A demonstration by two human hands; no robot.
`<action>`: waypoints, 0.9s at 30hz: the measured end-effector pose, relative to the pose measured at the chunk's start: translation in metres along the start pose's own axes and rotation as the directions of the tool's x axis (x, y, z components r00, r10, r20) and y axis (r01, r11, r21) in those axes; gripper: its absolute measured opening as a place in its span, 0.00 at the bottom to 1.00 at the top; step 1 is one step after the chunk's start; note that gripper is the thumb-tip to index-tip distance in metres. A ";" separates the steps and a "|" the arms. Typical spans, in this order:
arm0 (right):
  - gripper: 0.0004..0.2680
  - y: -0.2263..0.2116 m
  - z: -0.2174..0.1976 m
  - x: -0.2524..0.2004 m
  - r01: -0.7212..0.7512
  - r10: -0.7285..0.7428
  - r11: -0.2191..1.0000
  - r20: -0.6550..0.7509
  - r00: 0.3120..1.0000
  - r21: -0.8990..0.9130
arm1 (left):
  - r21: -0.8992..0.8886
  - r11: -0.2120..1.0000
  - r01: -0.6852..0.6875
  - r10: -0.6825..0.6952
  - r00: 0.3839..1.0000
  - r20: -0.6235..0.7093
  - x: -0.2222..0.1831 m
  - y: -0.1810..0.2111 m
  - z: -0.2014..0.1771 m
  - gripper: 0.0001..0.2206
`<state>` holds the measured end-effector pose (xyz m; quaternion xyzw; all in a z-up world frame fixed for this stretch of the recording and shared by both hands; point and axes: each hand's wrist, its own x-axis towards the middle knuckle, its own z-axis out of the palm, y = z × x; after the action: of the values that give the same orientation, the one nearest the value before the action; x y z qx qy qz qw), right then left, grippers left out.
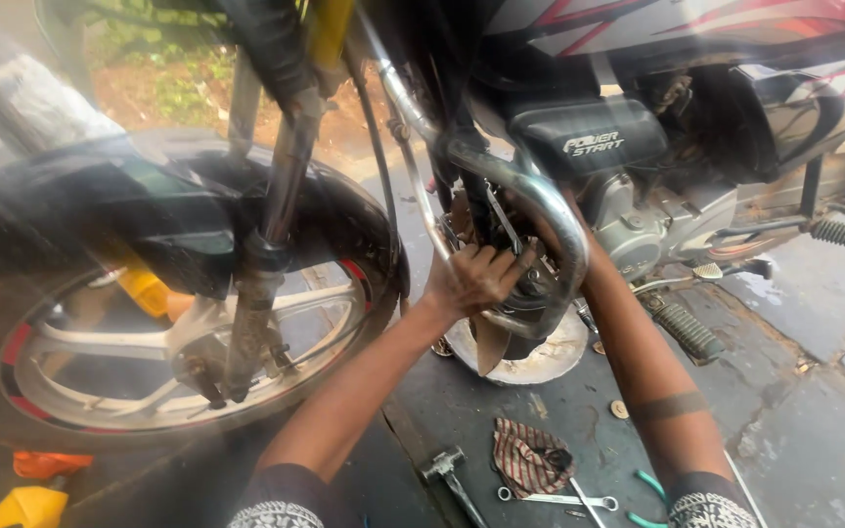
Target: The person works on the engine of a motorcycle using various tools including wrenches and a hammer, while being assisted by another person who holds parts and reaches into the engine area.
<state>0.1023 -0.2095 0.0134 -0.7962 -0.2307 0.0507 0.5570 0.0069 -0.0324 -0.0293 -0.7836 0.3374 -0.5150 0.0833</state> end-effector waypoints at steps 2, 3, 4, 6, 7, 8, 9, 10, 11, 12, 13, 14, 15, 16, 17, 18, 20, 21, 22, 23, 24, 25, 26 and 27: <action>0.15 -0.002 -0.002 0.003 -0.022 0.011 0.989 0.074 0.997 0.149 | -0.037 0.999 0.015 -0.017 0.999 -0.049 -0.002 -0.003 0.002 0.15; 0.15 -0.005 0.002 0.003 0.019 -0.026 0.989 0.045 0.999 0.144 | -0.055 0.998 0.001 -0.006 0.996 -0.090 0.000 -0.004 0.004 0.14; 0.15 -0.009 0.006 0.002 0.060 -0.062 0.989 0.016 0.998 0.139 | -0.074 0.997 -0.013 0.004 0.991 -0.131 0.001 -0.007 0.005 0.14; 0.16 -0.013 0.017 -0.006 0.083 -0.085 0.986 0.012 0.996 0.145 | -0.108 0.994 -0.034 0.023 0.994 -0.105 -0.008 -0.009 0.002 0.16; 0.16 -0.016 0.018 -0.009 0.079 -0.084 0.984 0.026 0.996 0.158 | -0.129 0.991 -0.045 0.032 0.994 -0.100 -0.010 -0.011 0.002 0.17; 0.16 -0.020 0.018 -0.012 0.076 -0.084 0.982 0.039 0.996 0.171 | -0.126 0.991 -0.053 0.043 0.996 -0.084 -0.011 -0.011 0.000 0.16; 0.16 -0.025 0.019 -0.014 0.077 -0.078 0.992 0.006 0.997 0.097 | -0.123 0.990 -0.066 0.058 0.996 -0.066 -0.013 -0.013 -0.002 0.15; 0.16 -0.030 0.019 -0.016 0.075 -0.074 0.997 -0.027 0.997 0.023 | -0.120 0.990 -0.078 0.073 0.996 -0.048 -0.013 -0.014 -0.004 0.15; 0.16 -0.034 0.018 -0.021 0.066 -0.069 0.997 -0.058 0.996 -0.051 | -0.120 0.990 -0.078 0.073 0.996 -0.046 -0.012 -0.014 -0.006 0.16; 0.18 -0.038 0.016 -0.024 0.090 -0.092 0.995 -0.063 0.994 -0.034 | -0.119 0.990 -0.077 0.073 0.996 -0.044 -0.011 -0.014 -0.008 0.16; 0.19 -0.042 0.014 -0.023 0.120 -0.120 0.993 -0.066 0.990 -0.014 | -0.113 0.990 -0.079 0.075 0.996 -0.040 -0.009 -0.015 -0.010 0.17; 0.21 -0.046 0.013 -0.023 0.150 -0.149 0.989 -0.071 0.986 0.007 | -0.123 0.987 -0.101 0.092 0.993 -0.072 -0.006 -0.012 -0.011 0.17; 0.22 -0.047 0.012 -0.023 0.307 -0.312 0.950 -0.115 0.943 -0.060 | -0.133 0.984 -0.119 0.106 0.989 -0.100 -0.003 -0.008 -0.011 0.17; 0.23 -0.047 0.010 -0.024 0.452 -0.468 0.882 -0.144 0.872 -0.132 | -0.141 0.980 -0.138 0.120 0.984 -0.128 -0.001 -0.004 -0.012 0.16; 0.25 -0.046 0.006 -0.024 0.579 -0.613 0.786 -0.151 0.776 -0.215 | -0.161 0.971 -0.175 0.155 0.979 -0.129 -0.003 0.000 -0.014 0.15; 0.21 -0.044 0.004 -0.022 0.586 -0.684 0.692 -0.124 0.719 -0.420 | -0.180 0.961 -0.212 0.190 0.973 -0.131 -0.009 0.005 -0.018 0.15; 0.14 -0.041 0.001 -0.011 0.517 -0.799 0.400 -0.012 0.601 -0.757 | -0.230 0.941 -0.250 0.217 0.963 -0.158 -0.022 0.010 -0.030 0.14; 0.13 -0.037 0.000 -0.009 0.507 -0.731 0.477 -0.003 0.682 -0.718 | -0.268 0.931 -0.248 0.205 0.962 -0.178 -0.033 0.013 -0.039 0.15; 0.13 -0.033 0.000 -0.005 0.471 -0.631 0.571 0.008 0.776 -0.673 | -0.306 0.919 -0.246 0.192 0.961 -0.198 -0.043 0.016 -0.047 0.16; 0.13 -0.027 0.001 -0.002 0.425 -0.533 0.647 0.024 0.846 -0.633 | -0.347 0.906 -0.244 0.193 0.965 -0.175 -0.054 0.018 -0.055 0.16; 0.12 -0.023 0.003 0.004 0.417 -0.527 0.627 0.036 0.849 -0.658 | -0.387 0.890 -0.240 0.195 0.969 -0.153 -0.064 0.020 -0.062 0.16; 0.12 -0.016 0.007 0.007 0.402 -0.509 0.621 0.043 0.859 -0.673 | -0.432 0.871 -0.233 0.196 0.972 -0.128 -0.073 0.027 -0.068 0.16; 0.12 -0.009 0.010 0.006 0.389 -0.492 0.618 0.050 0.869 -0.684 | -0.451 0.858 -0.248 0.207 0.968 -0.138 -0.079 0.038 -0.070 0.16; 0.12 -0.005 0.013 0.011 0.377 -0.482 0.610 0.051 0.875 -0.697 | -0.462 0.846 -0.266 0.221 0.964 -0.148 -0.084 0.045 -0.072 0.15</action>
<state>0.1066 -0.1924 0.0151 -0.8669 -0.3767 -0.2301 0.2317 -0.0956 0.0004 -0.0813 -0.7067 0.5540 -0.4355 -0.0632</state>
